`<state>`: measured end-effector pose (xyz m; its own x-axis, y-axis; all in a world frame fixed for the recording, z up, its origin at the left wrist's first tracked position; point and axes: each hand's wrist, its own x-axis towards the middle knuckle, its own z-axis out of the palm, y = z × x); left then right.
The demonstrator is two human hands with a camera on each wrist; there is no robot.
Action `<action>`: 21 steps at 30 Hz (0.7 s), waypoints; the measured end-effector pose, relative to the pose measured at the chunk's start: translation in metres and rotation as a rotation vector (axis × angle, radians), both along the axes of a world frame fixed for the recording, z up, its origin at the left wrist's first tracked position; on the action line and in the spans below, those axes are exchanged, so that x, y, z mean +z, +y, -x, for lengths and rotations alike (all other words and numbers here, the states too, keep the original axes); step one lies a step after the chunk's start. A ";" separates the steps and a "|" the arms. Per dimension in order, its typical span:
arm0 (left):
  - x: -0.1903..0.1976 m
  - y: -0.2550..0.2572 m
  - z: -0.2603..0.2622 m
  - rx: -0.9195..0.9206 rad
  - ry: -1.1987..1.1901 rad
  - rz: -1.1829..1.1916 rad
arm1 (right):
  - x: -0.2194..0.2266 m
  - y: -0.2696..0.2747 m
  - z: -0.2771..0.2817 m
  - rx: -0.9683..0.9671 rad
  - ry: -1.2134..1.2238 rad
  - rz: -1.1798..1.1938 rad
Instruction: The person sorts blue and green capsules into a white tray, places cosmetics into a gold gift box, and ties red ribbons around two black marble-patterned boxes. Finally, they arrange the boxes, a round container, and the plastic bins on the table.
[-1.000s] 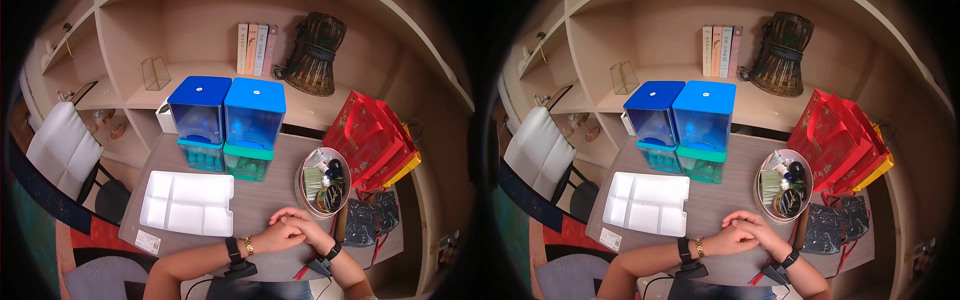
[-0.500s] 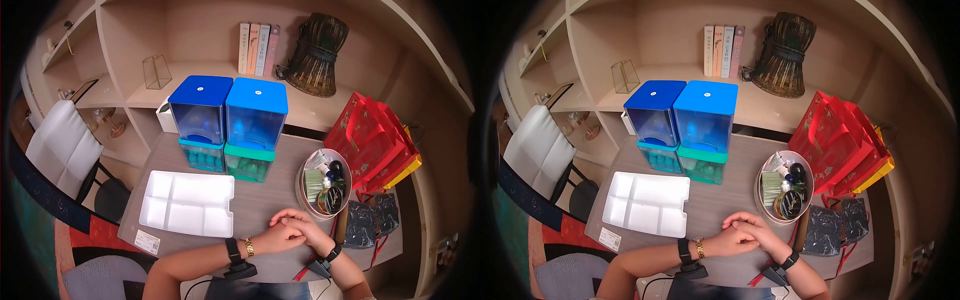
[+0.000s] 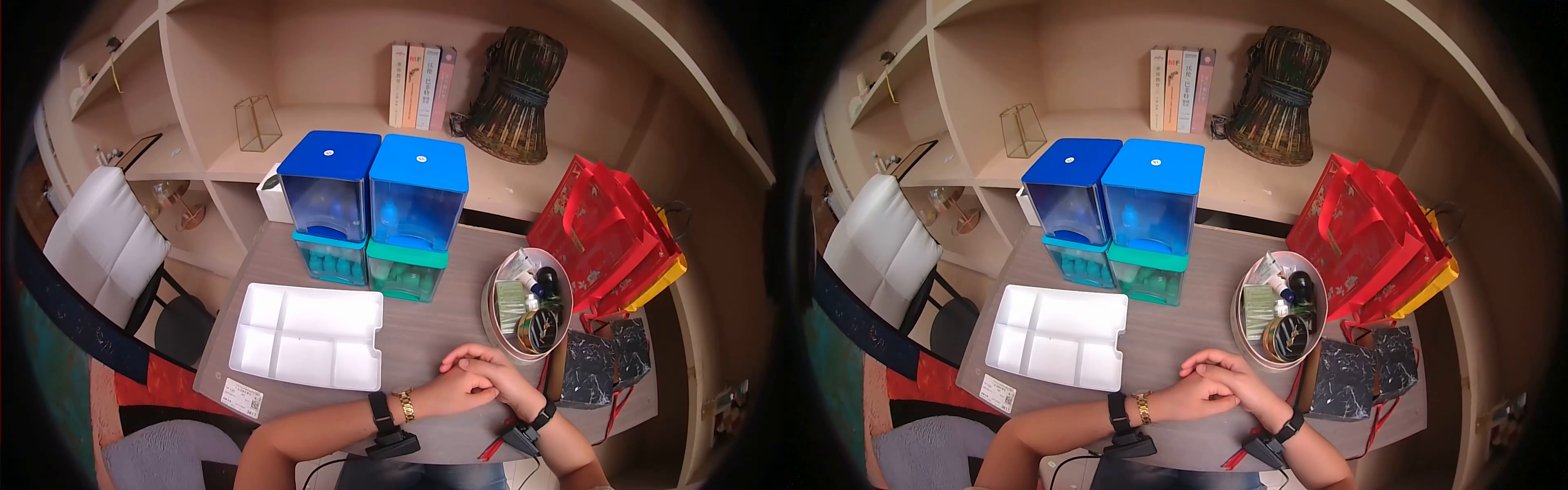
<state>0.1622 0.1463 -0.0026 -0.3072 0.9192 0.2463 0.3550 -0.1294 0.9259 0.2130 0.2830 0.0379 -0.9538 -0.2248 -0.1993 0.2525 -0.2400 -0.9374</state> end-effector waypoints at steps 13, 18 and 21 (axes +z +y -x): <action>0.001 -0.001 0.001 -0.009 0.002 0.037 | 0.002 -0.001 0.000 -0.013 -0.002 -0.006; -0.002 0.000 0.003 -0.029 0.025 0.085 | -0.001 -0.001 0.000 -0.014 0.023 -0.025; -0.015 -0.001 0.005 -0.047 0.019 0.115 | 0.000 -0.002 -0.003 -0.032 0.125 -0.204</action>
